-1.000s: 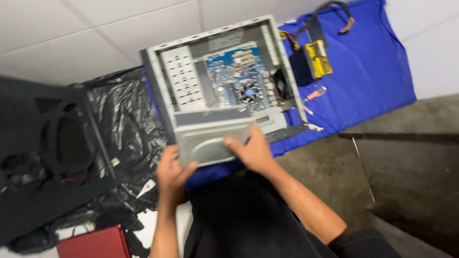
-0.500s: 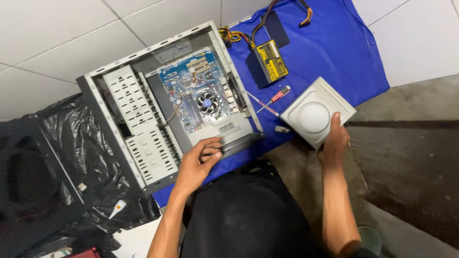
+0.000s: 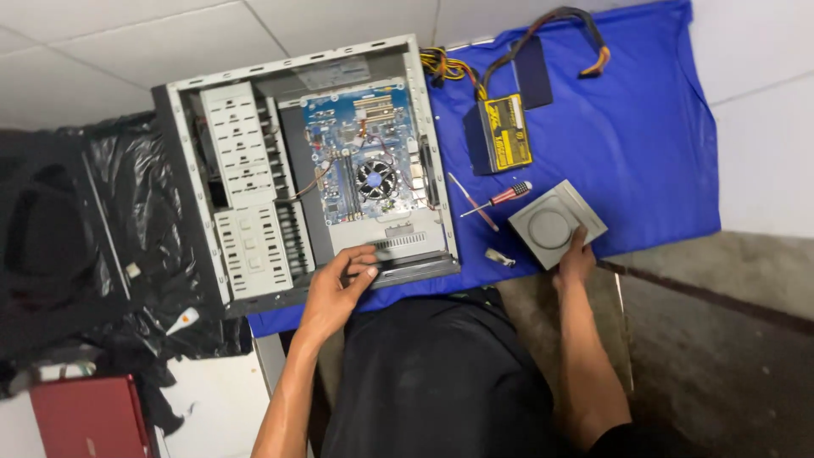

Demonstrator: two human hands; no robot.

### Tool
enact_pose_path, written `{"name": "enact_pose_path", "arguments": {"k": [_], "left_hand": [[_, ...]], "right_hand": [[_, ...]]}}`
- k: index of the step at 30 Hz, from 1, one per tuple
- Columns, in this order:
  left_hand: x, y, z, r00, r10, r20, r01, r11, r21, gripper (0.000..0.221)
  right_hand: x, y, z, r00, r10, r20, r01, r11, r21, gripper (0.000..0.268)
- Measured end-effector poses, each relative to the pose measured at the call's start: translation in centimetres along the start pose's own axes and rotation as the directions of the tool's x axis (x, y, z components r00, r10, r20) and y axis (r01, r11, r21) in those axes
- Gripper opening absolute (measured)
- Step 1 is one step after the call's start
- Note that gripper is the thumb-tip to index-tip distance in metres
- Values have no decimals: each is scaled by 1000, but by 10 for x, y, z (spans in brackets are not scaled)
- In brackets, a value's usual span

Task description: Disassembling a desktop computer case and removing internal components like the power supply

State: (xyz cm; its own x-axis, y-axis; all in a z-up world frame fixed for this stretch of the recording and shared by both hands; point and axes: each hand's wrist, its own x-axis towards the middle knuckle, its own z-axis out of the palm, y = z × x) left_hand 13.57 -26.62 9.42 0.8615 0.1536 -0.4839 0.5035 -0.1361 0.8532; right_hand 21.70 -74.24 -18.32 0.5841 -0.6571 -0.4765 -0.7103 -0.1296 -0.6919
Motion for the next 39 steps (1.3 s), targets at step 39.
{"name": "enact_pose_path", "arguments": {"k": [39], "left_hand": [[48,-14,62,985,174,-18,-167,967,192,28]], "right_hand": [[-56,-95,89,172,-709,684,826,-274,-492,30]]}}
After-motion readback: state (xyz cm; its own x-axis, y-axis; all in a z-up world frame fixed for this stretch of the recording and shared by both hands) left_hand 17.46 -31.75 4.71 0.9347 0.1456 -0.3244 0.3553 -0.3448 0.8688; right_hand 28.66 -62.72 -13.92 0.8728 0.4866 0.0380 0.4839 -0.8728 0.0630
